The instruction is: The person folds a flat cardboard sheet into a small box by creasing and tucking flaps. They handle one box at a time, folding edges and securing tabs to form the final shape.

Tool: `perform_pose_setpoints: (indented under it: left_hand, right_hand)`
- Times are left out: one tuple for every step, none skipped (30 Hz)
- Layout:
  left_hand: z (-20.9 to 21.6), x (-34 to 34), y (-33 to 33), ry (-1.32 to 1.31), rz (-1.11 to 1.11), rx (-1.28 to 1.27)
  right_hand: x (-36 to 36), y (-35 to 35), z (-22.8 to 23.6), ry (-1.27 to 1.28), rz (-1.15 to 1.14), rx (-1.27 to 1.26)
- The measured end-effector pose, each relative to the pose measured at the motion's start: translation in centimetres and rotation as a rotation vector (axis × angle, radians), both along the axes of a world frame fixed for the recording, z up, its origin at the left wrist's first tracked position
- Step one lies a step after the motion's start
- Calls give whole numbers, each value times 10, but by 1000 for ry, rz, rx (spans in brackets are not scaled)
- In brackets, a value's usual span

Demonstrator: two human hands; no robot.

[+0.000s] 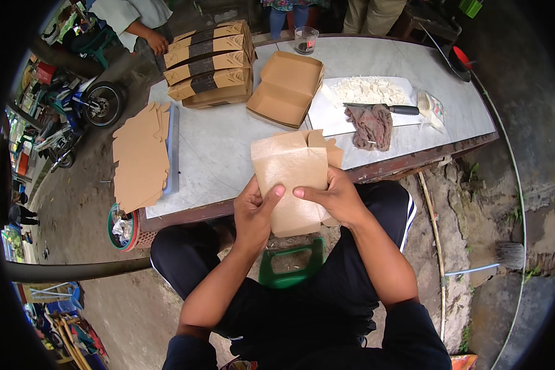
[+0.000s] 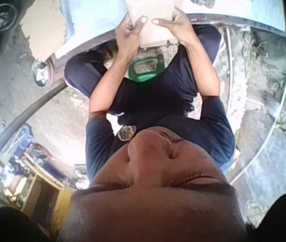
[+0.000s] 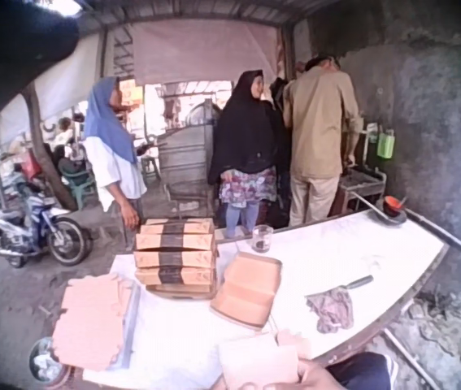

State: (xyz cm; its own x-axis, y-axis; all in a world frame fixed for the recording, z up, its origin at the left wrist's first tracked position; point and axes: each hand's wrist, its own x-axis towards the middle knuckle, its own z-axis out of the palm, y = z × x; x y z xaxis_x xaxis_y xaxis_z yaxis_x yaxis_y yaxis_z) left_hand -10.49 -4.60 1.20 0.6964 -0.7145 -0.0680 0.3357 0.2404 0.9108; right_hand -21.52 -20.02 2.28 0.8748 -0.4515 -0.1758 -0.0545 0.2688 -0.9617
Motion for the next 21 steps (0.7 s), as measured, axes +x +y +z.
perform_pose_setpoints:
  left_hand:
    - [4,2,-1,15,-4,2]
    - [2,5,-1,-13,-15,38]
    - [-3,8,0,-42,-27,74]
    - [-4,11,2,-69,-36,115]
    - [-4,14,2,-190,-17,180]
    - [-3,16,3,-311,4,246]
    - [-1,18,5,-432,22,311]
    - [0,22,7,-512,10,337]
    - [3,28,10,-591,-2,364]
    - [5,31,12,-662,-21,387]
    - [9,33,16,-737,-110,368]
    - [15,36,22,-810,-198,347]
    - [23,37,26,-889,-281,327]
    - [32,38,30,-854,-358,349]
    - [38,39,31,-863,-393,402]
    - [42,40,32,-875,-431,457]
    - [43,41,33,-887,-470,511]
    - [41,43,36,-862,-450,508]
    - [41,46,37,-844,-416,503]
    - [40,50,39,-826,-383,497]
    - [41,54,40,-803,-384,488]
  right_hand:
    - [5,0,0,0,-18,2]
    - [9,-1,-3,0,-33,-28]
    - [13,-3,-8,-1,-48,-58]
    - [16,-3,-11,0,-60,-83]
    - [18,-2,-11,60,-113,-247]
    - [18,2,-10,120,-165,-410]
    - [18,6,-9,182,-220,-573]
    - [20,14,5,141,-338,-779]
    - [21,15,10,21,-404,-971]
    - [19,14,15,-92,-469,-1163]
    - [17,15,22,-210,-529,-1353]
    - [16,17,33,-229,-446,-1430]
    - [13,22,48,-250,-354,-1492]
    - [13,23,55,-265,-219,-1529]
    - [14,22,51,-219,-68,-1418]
    - [17,19,48,-167,65,-1309]
    - [15,16,40,-146,75,-1256]
    - [10,12,33,-124,85,-1203]
    - [10,6,29,-115,98,-1158]
    - [11,3,27,-147,53,-1118]
    - [12,3,27,-138,52,-1012]
